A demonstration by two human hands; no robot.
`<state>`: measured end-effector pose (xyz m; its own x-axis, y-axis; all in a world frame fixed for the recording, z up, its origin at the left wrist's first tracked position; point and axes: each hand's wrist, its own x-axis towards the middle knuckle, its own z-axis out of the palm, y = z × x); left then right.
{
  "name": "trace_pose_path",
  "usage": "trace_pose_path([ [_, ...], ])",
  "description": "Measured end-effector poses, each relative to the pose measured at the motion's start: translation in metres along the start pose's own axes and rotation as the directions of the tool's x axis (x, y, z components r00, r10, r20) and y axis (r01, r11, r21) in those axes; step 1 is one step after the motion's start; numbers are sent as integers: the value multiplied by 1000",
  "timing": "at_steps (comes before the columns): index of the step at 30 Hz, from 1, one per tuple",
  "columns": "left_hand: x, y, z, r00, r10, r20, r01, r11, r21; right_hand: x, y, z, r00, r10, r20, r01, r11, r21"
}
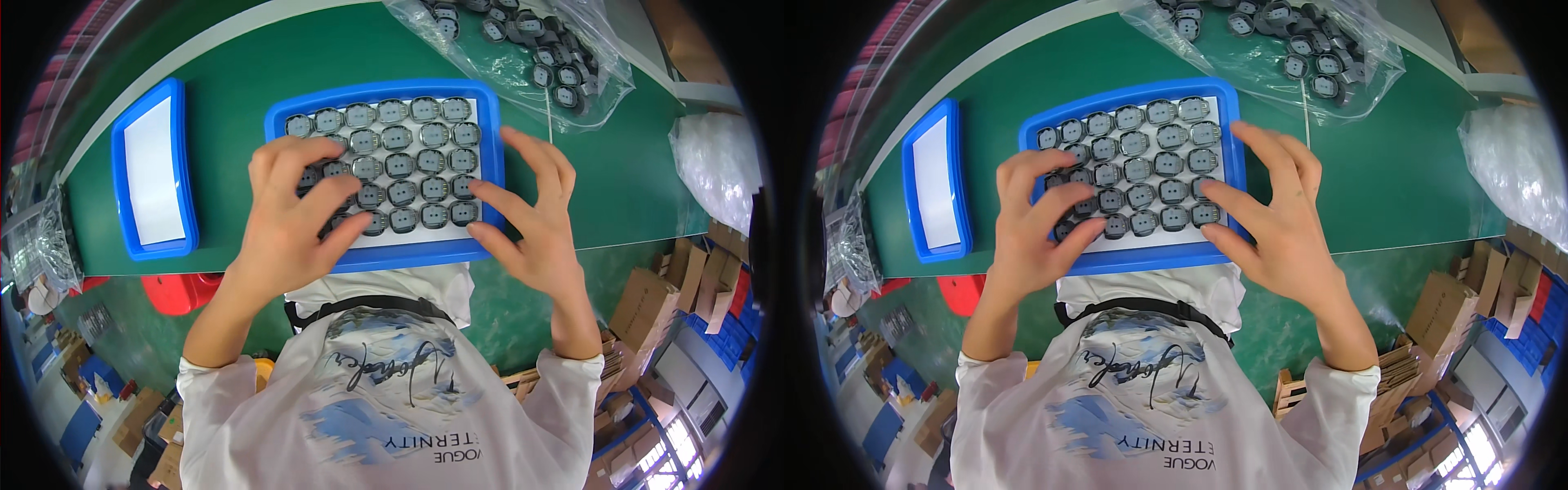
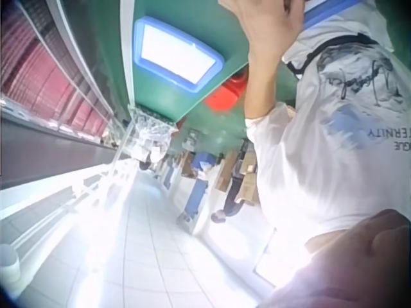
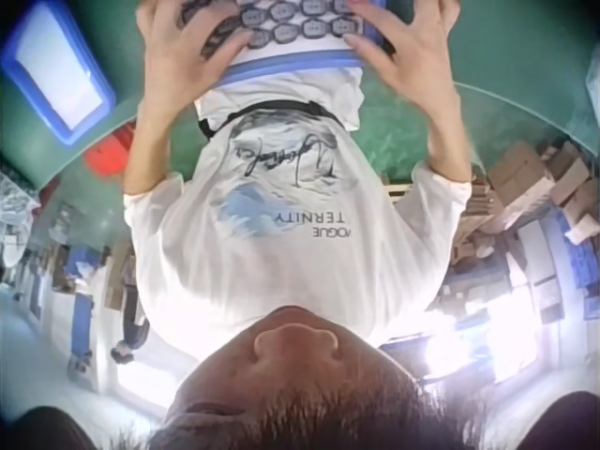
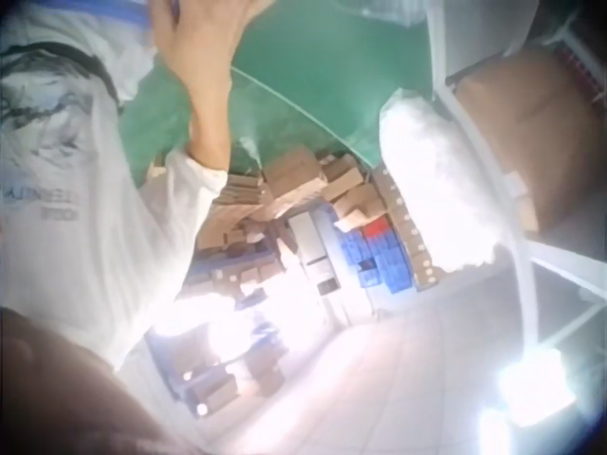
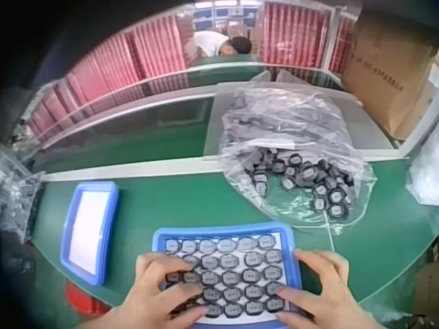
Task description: Arranging small grey electronic components from a plastic bag into a grid in a blue plastic tray.
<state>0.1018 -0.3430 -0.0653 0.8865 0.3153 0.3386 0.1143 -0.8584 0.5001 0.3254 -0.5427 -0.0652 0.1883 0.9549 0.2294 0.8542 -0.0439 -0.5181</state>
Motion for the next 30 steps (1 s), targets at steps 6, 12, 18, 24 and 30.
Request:
trace_pose_path([
  [6, 9, 18, 19, 999, 11, 34, -12, 999, 33, 16, -13, 10, 1000, 5, 23, -3, 997, -83],
  [12, 9, 10, 23, 1000, -4, -6, 4, 999, 38, 26, -19, 14, 996, 20, 86, -9, 992, -129],
  [18, 5, 6, 6, 997, -73, -38, 75, 997, 35, 25, -18, 16, 998, 34, 44, -29, 994, -106],
  [24, -16, -12, -6, 957, -194, -213, 204, 979, 26, 28, -18, 17, 999, 32, 44, -28, 995, -100],
  [30, -45, -30, 0, 840, -420, -342, 369, 906, -208, 33, -13, 16, 999, 37, 0, -37, 992, -118],
])
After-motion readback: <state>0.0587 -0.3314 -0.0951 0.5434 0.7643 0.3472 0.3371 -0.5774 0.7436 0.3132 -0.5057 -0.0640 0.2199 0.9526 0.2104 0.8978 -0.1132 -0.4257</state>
